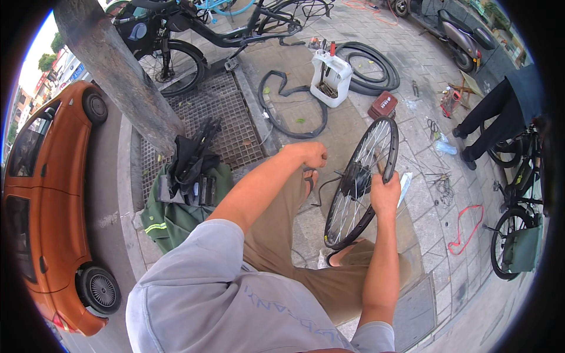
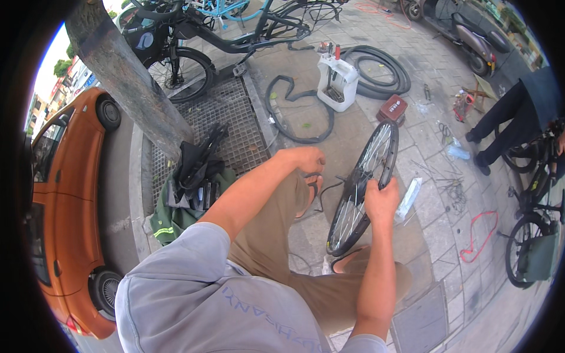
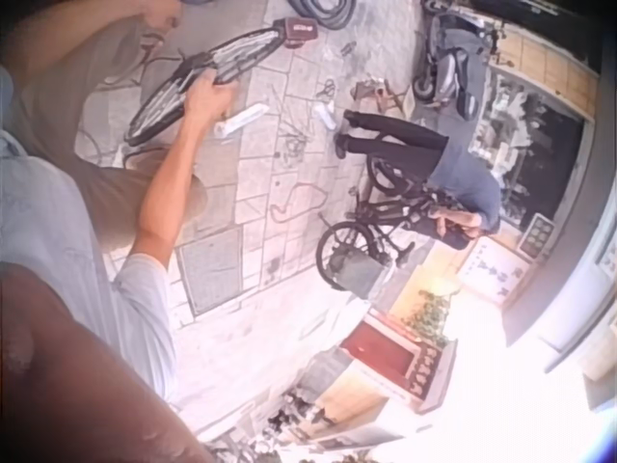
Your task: The person uses a cordless drill to tighten spokes on a bicycle wheel. They then remove the tire from the rim and inspect the wheel hub and spokes.
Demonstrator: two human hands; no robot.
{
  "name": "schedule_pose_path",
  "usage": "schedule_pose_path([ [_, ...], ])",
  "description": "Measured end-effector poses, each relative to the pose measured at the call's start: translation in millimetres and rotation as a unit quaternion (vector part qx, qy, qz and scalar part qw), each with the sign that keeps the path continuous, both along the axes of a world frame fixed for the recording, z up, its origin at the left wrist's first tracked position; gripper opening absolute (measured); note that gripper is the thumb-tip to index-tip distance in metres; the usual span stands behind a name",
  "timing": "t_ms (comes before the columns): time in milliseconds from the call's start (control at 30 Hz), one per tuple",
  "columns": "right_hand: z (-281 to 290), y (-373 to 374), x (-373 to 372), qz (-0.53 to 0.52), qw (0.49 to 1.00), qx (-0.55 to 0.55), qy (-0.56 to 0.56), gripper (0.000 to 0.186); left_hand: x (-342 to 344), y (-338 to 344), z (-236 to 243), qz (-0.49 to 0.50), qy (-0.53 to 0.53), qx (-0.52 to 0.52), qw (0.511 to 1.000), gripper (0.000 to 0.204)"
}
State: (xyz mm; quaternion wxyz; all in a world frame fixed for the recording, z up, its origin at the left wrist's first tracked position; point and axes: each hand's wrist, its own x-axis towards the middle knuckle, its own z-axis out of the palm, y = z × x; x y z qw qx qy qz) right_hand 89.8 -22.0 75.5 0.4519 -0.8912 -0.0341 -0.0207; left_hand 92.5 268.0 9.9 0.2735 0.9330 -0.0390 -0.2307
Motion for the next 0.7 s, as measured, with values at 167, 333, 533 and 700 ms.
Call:
schedule_pose_path([
  [167, -4.0, -1.0, 1.8, 0.004, 1.0, 0.0, -0.005, 0.03, -0.6, -1.0, -0.6, 0.015, 0.003, -0.007, 1.0, 0.045],
  [333, -4.6, -1.7, 1.6, 0.006, 1.0, 0.007, -0.002, 0.031, 0.5, -1.6, 0.5, 0.011, 0.007, -0.005, 1.0, 0.045],
  [533, -2.3, -1.7, 1.8, 0.004, 1.0, -0.009, 0.002, 0.032, 1.5, -0.6, -3.5, 0.007, -0.006, -0.005, 1.0, 0.043],
  [700, -1.8, -0.9, 1.0, 0.0, 1.0, -0.017, 0.005, 0.032, 0.5, -0.4, -2.5, 0.01, -0.008, -0.007, 1.0, 0.043],
])
